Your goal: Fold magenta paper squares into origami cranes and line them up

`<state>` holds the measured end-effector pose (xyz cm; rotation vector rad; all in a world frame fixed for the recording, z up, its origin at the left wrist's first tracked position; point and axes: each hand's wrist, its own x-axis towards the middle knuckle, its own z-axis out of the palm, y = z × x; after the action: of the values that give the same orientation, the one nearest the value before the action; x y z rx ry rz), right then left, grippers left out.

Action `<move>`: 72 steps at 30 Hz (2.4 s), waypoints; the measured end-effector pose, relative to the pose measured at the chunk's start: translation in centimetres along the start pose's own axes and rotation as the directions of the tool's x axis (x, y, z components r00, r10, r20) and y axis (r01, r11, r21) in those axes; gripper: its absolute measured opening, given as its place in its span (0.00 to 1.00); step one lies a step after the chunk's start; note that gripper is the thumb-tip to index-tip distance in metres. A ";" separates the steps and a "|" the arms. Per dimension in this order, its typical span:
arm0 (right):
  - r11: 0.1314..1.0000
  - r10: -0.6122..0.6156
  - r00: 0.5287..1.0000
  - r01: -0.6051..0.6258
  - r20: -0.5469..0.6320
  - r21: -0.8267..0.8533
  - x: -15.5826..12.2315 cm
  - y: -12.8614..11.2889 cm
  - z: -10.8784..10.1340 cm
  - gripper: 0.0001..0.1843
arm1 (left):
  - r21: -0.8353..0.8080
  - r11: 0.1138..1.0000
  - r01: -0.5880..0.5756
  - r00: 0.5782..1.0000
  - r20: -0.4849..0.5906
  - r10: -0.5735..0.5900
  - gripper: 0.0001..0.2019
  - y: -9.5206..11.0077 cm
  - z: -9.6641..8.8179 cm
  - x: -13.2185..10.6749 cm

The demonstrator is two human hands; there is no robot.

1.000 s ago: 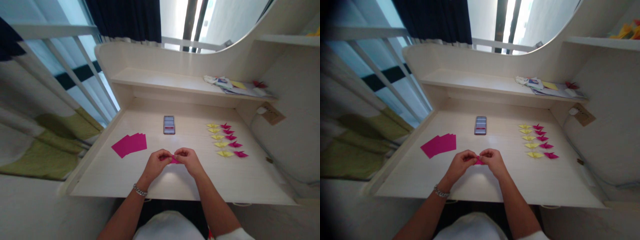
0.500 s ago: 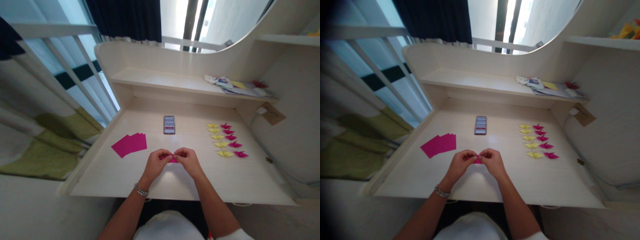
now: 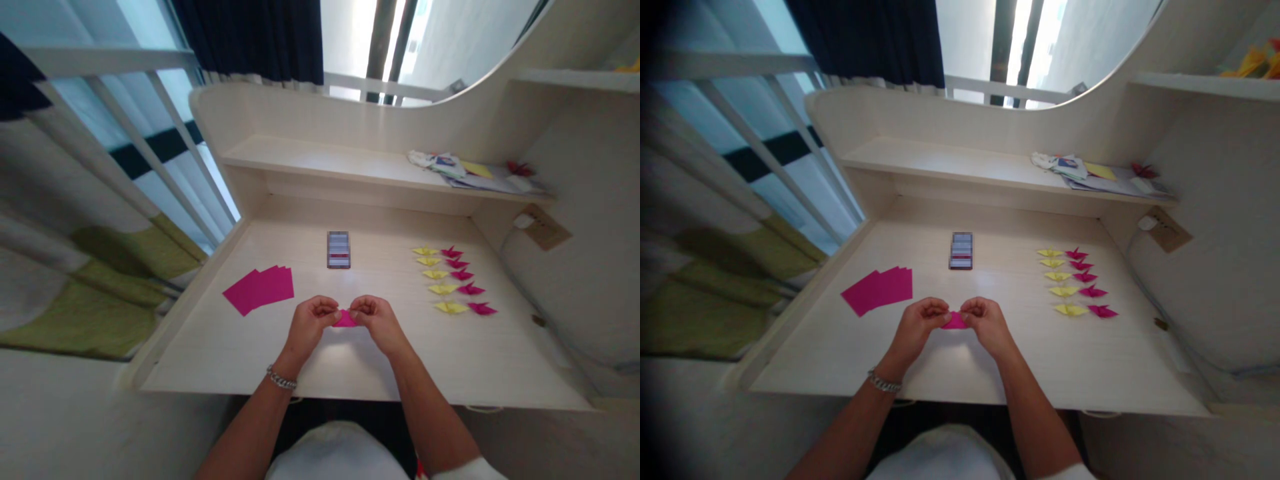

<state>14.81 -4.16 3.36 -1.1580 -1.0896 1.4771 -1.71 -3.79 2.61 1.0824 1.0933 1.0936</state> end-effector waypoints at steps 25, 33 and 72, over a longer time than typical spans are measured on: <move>0.970 -0.135 0.972 0.090 -0.193 -0.228 0.3 2.5 0.6 0.13 | 0.322 0.926 -0.197 0.960 -0.130 0.250 0.13 -0.9 0.8 -1.0; 0.995 -0.050 0.995 0.042 -0.088 -0.094 0.2 1.8 0.6 0.13 | 0.307 0.930 -0.204 0.978 0.016 0.209 0.11 0.3 0.2 -0.4; 0.992 -0.052 0.997 0.057 0.051 -0.116 -0.8 -0.5 -0.4 0.07 | 0.228 0.956 -0.186 0.979 0.127 0.160 0.05 1.2 -0.2 -1.0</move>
<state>15.39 -4.79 3.93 -1.1696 -1.2457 1.4207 -2.12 -4.62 3.85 1.4350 1.0788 1.0447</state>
